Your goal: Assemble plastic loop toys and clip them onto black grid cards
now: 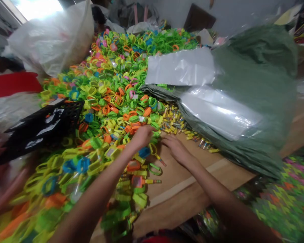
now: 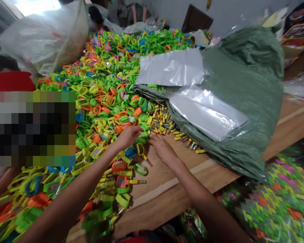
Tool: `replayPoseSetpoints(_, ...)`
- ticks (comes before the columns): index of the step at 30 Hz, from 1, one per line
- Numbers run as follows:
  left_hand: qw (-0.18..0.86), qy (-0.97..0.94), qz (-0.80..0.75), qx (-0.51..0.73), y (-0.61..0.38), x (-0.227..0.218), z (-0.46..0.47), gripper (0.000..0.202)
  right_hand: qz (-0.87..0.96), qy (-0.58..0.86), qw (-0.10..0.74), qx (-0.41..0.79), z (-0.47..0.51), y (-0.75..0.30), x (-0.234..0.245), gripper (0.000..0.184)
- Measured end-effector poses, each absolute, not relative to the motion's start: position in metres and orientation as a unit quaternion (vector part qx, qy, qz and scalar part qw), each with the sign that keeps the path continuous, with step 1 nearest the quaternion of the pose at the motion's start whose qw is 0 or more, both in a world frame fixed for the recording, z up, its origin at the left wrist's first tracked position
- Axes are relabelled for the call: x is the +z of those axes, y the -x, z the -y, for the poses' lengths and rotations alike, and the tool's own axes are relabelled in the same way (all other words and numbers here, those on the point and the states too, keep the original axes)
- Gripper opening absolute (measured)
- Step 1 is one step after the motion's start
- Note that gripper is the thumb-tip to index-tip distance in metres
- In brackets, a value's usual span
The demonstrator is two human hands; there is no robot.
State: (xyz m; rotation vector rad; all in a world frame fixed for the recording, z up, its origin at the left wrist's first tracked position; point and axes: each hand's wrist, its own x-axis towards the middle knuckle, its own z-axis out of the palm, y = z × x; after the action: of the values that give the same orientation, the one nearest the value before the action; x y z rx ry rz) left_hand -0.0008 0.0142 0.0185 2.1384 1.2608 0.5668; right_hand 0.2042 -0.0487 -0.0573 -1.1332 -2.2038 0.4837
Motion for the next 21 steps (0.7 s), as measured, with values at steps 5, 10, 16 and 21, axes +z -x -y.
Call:
replayPoseSetpoints(5, 0.322, -0.790, -0.461, 0.245, -0.025, 0.000, -0.027, 0.020, 0.815, 0.455, 0.307, 0.186, 0.063, -0.208, -0.062, 0.030)
replayPoseSetpoints(10, 0.388, -0.736, -0.459, 0.310, -0.021, 0.003, -0.022, 0.018, 0.756, 0.520, 0.342, 0.201, 0.072, -0.212, -0.056, 0.020)
replayPoseSetpoints(16, 0.571, -0.571, -0.446, 0.385, -0.014, 0.013, 0.014, 0.032, 0.547, 0.525, 0.475, 0.446, 0.080, -0.196, -0.044, 0.025)
replayPoseSetpoints(21, 0.672, -0.457, -0.425, 0.398, -0.011, 0.017, 0.040, 0.054, 0.422, 0.451, 0.507, 0.601, 0.086, -0.183, -0.023, 0.043)
